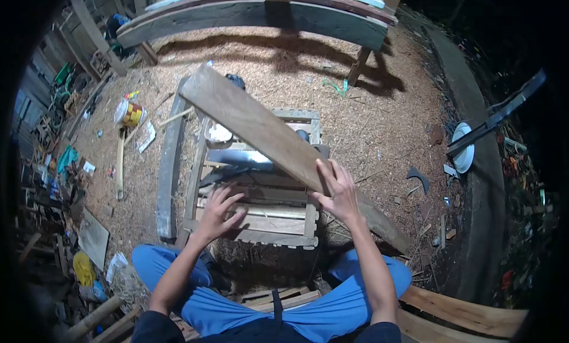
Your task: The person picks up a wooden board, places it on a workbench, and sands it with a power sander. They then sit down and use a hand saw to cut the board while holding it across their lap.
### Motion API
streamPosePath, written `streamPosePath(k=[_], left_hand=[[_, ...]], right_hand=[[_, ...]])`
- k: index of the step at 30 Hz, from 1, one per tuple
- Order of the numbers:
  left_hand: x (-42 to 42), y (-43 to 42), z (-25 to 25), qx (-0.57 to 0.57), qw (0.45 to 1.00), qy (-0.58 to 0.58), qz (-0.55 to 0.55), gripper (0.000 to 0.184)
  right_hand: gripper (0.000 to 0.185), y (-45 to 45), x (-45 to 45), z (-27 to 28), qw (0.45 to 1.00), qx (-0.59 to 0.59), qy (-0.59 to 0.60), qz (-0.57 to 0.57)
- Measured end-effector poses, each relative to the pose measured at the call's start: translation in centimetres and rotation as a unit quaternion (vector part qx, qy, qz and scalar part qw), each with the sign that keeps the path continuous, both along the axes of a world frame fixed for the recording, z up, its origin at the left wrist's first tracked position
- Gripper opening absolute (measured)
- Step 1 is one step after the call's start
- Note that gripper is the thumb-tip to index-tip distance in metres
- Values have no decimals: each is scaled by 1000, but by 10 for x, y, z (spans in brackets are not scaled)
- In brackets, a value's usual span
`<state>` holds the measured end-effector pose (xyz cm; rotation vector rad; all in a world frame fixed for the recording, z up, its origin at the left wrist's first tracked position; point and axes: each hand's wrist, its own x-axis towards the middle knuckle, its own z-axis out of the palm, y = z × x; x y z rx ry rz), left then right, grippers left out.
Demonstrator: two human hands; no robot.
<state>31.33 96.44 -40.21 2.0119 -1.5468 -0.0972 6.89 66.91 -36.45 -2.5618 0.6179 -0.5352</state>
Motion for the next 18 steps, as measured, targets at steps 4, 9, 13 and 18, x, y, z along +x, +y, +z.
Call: streamPosePath(k=[4,9,13,18], left_hand=[[2,2,-5,40,998,45,-30,44],[4,2,-12,10,999,35,-37,43],[2,-11,-17,-1,998,40,-39,43],[0,-27,-4,-28,998,-20,-59,43]], right_hand=[[87,-6,1,-9,999,-39,-8,-7],[83,-16,13,-12,999,-14,-16,-39],[84,-11,19,-4,998,-21,10,-53],[82,-10,23,-9,998,-16,8,-64]])
